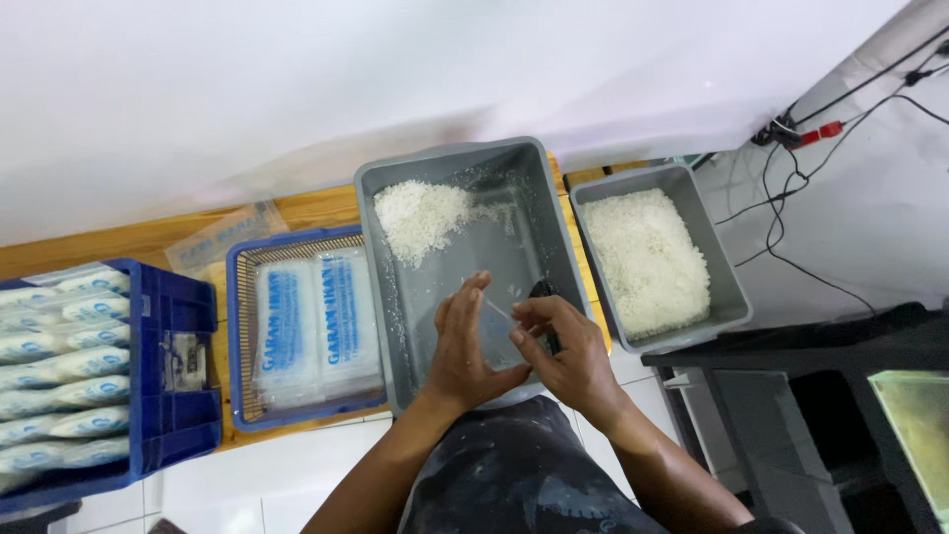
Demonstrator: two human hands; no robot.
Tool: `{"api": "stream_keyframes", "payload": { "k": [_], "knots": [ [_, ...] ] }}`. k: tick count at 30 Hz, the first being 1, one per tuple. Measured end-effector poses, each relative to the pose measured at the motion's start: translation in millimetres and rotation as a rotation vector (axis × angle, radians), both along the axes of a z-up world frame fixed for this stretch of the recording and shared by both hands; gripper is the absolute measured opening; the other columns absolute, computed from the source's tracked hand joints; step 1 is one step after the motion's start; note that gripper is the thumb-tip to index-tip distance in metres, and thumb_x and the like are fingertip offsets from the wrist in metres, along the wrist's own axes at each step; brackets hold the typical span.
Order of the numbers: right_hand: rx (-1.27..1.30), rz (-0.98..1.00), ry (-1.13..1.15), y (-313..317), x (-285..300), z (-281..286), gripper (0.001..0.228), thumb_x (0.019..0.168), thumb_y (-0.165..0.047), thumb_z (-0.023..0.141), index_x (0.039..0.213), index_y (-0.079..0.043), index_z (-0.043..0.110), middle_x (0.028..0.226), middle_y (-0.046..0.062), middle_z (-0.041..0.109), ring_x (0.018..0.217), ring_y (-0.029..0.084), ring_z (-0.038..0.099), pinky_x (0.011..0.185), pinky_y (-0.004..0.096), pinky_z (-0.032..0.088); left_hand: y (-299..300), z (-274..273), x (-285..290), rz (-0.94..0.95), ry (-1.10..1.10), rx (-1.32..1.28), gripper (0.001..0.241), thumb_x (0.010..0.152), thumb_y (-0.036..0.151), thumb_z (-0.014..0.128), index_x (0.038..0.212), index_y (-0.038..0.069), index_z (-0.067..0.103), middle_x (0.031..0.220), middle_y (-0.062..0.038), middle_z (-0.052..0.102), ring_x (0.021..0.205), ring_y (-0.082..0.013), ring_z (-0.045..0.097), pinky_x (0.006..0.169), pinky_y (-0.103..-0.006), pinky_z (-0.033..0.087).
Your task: The person fills a plastic bag with aquarium salt from a bin using a scoop, then folds and presses the top of the bag before placing it into a blue crate with other filled bags.
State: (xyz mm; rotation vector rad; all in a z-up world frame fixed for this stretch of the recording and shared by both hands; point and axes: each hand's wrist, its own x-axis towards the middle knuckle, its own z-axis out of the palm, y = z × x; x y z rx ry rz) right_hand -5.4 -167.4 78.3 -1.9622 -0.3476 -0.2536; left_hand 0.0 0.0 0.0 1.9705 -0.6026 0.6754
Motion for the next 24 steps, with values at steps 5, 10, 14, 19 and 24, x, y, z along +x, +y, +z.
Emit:
{"api": "stream_keyframes", "payload": {
  "k": [5,10,14,19,24],
  "knots": [
    [-0.195,0.120,-0.118,6.5,9.4,15.9,0.012,0.089,-0.001,0.075,0.100,-0.003,0.079,0.105,0.015,0.075,0.090,0.037,0.077,0.070,0.042,0.065,6.7,-1.5,0.0,-0.020,0.019,0.038,0.116,0.076,0.034,0.091,0.163,0.005,0.020,0.159,-0.021,0.045,0.145,-0.0425,0.048,0.115,-0.0587,0.028],
    [-0.586,0.278,-0.293,26.0,22.1,51.6,0.009,0.086,0.003,0.075,0.094,0.001,0.078,0.098,0.025,0.070,0.087,0.042,0.074,0.070,0.050,0.062,23.4,-22.2,-3.1,-0.059,0.000,0.175,0.109,0.076,0.035,0.088,0.161,0.004,0.028,0.156,-0.019,0.050,0.141,-0.0392,0.053,0.115,-0.0564,0.027],
    [-0.769,0.344,-0.347,25.1,32.8,26.6,0.008,0.091,-0.008,0.075,0.098,-0.004,0.074,0.089,0.011,0.070,0.083,0.026,0.070,0.083,0.041,0.054,39.7,-25.8,-8.1,-0.173,0.080,0.200,0.103,0.083,0.043,0.084,0.161,0.004,0.030,0.158,-0.020,0.048,0.146,-0.0406,0.047,0.115,-0.0565,0.028],
    [-0.924,0.266,-0.568,35.5,32.4,-19.5,0.035,0.083,-0.031,0.082,0.111,-0.014,0.071,0.087,0.006,0.070,0.072,0.026,0.069,0.078,0.047,0.051,55.1,-29.2,-11.3,-0.198,0.134,0.188,0.109,0.077,0.040,0.090,0.160,0.001,0.031,0.154,-0.022,0.051,0.144,-0.0427,0.048,0.114,-0.0565,0.029],
    [-1.039,0.321,-0.449,41.0,21.0,-22.3,0.043,0.078,-0.041,0.083,0.111,-0.018,0.067,0.104,0.003,0.064,0.081,0.025,0.063,0.083,0.052,0.045,67.2,-22.6,-17.2,-0.164,0.327,0.256,0.120,0.070,0.041,0.092,0.161,-0.002,0.027,0.159,-0.023,0.044,0.147,-0.0447,0.042,0.115,-0.0616,0.026]
  ]
}}
